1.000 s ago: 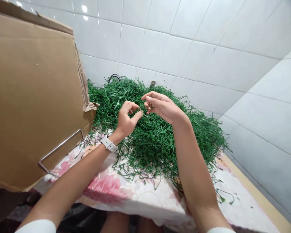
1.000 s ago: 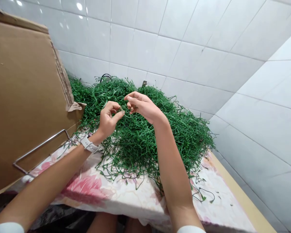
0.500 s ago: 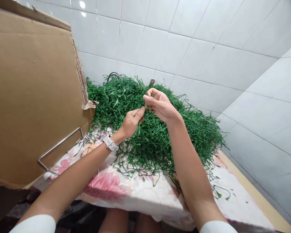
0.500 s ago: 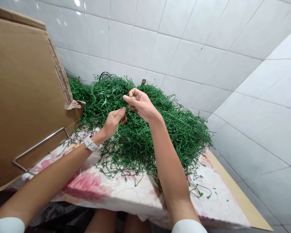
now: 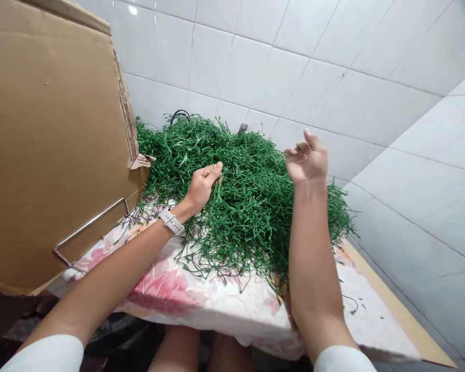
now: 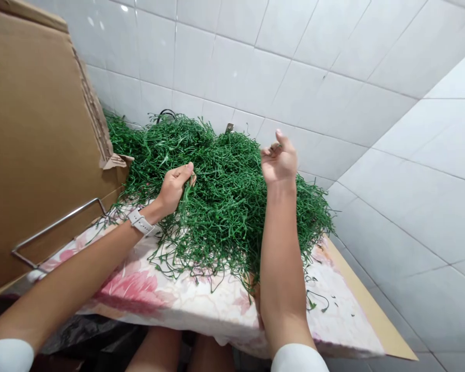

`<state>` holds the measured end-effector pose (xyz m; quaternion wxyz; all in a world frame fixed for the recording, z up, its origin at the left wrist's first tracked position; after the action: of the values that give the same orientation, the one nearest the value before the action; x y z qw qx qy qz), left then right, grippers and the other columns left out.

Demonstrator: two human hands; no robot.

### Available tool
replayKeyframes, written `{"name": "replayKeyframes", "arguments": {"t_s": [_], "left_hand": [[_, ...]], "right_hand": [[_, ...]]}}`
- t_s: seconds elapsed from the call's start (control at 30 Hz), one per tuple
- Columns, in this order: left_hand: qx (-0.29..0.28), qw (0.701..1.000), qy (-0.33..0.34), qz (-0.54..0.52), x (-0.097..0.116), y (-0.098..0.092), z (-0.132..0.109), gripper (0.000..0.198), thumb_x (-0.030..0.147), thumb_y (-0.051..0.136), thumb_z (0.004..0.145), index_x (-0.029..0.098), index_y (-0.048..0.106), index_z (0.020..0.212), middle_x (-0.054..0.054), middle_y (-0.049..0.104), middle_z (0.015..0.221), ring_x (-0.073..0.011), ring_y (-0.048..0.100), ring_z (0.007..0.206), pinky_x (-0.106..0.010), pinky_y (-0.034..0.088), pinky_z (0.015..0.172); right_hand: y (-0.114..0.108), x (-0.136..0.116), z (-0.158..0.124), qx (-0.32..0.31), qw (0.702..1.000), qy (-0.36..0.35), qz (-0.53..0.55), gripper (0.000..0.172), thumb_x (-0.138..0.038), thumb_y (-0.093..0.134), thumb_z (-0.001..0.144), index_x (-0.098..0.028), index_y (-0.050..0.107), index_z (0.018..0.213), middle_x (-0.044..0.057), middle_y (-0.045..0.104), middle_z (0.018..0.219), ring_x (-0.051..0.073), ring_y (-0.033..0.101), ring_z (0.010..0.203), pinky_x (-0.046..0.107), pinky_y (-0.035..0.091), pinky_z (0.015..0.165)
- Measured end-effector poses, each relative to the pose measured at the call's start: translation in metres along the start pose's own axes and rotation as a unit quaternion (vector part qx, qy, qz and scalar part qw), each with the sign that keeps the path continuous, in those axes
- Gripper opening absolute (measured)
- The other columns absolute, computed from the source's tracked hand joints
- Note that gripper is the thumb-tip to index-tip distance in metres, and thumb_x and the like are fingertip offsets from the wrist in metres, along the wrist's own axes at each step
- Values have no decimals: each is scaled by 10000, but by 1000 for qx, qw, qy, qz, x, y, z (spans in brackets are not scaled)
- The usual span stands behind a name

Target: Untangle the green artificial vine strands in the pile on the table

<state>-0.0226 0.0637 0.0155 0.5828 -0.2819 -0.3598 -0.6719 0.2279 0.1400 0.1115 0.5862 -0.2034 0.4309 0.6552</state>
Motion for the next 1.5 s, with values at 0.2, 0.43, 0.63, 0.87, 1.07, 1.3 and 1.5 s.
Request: {"name": "replayKeyframes", "arguments": {"t_s": [0.2, 0.43, 0.63, 0.87, 1.07, 1.3, 1.5], "left_hand": [[17, 999, -22, -36, -6, 4, -1, 630, 753, 689, 815, 192, 520, 582, 13, 493, 633, -98, 413, 594, -296, 342, 599], [5, 997, -25, -71, -4, 8, -3, 412, 526, 735, 889, 188, 591, 703, 24, 590, 657, -85, 509, 610, -261, 417, 659], [7, 999, 32, -17, 15, 32, 25, 267, 272, 602, 1010, 198, 541, 760, 26, 612, 657, -89, 575, 623, -256, 463, 704], [-37, 996, 76, 18, 18, 69, 33, 226, 245, 633, 981, 202, 558, 772, 27, 550, 650, -97, 485, 587, -267, 389, 595], [-212, 977, -16, -3, 18, 52, 34, 297, 319, 700, 910, 201, 543, 687, 40, 461, 587, -93, 376, 530, -277, 302, 544], [-338, 911, 43, 232, 45, 42, 60, 254, 78, 675, 735, 196, 526, 567, 6, 492, 531, -102, 360, 507, -305, 275, 535], [-370, 869, 85, 317, 46, 31, 65, 208, 40, 685, 648, 217, 605, 575, -7, 561, 565, -147, 502, 525, -319, 414, 568]], "right_hand": [[-28, -3, -3, 104, 973, -29, -203, 300, -351, 690, 828, -247, 428, 725, -46, 479, 668, 115, 436, 586, 268, 421, 599], [-16, -19, -21, 31, 846, -110, -521, 148, -309, 668, 850, -201, 604, 772, 100, 667, 926, 235, 594, 884, 448, 457, 954], [45, -29, -47, -121, 981, -5, -153, 297, -520, 652, 893, -242, 561, 943, 35, 655, 898, 133, 570, 712, 299, 461, 658], [78, 10, -56, -104, 988, 109, 37, 502, -703, 672, 827, -255, 446, 821, -71, 335, 601, 99, 326, 526, 276, 309, 502], [51, -4, -41, -157, 976, 136, 60, 470, -605, 668, 872, -262, 391, 711, -100, 160, 504, 102, 163, 472, 291, 249, 454], [69, -13, -69, -172, 981, 27, -89, 345, -535, 762, 860, -274, 539, 894, -51, 348, 592, 111, 363, 527, 272, 283, 454], [75, -23, -84, -280, 931, -13, -232, 292, -496, 725, 925, -252, 575, 868, -10, 378, 648, 153, 478, 697, 267, 377, 553]]}}
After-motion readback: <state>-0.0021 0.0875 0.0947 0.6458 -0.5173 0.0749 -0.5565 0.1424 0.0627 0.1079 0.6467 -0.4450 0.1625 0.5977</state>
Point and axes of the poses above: each hand's wrist, its own z-axis towards the middle knuckle, its own y-axis out of the palm, x = y × z, the point moved 1 cm from there along z, towards the middle knuckle
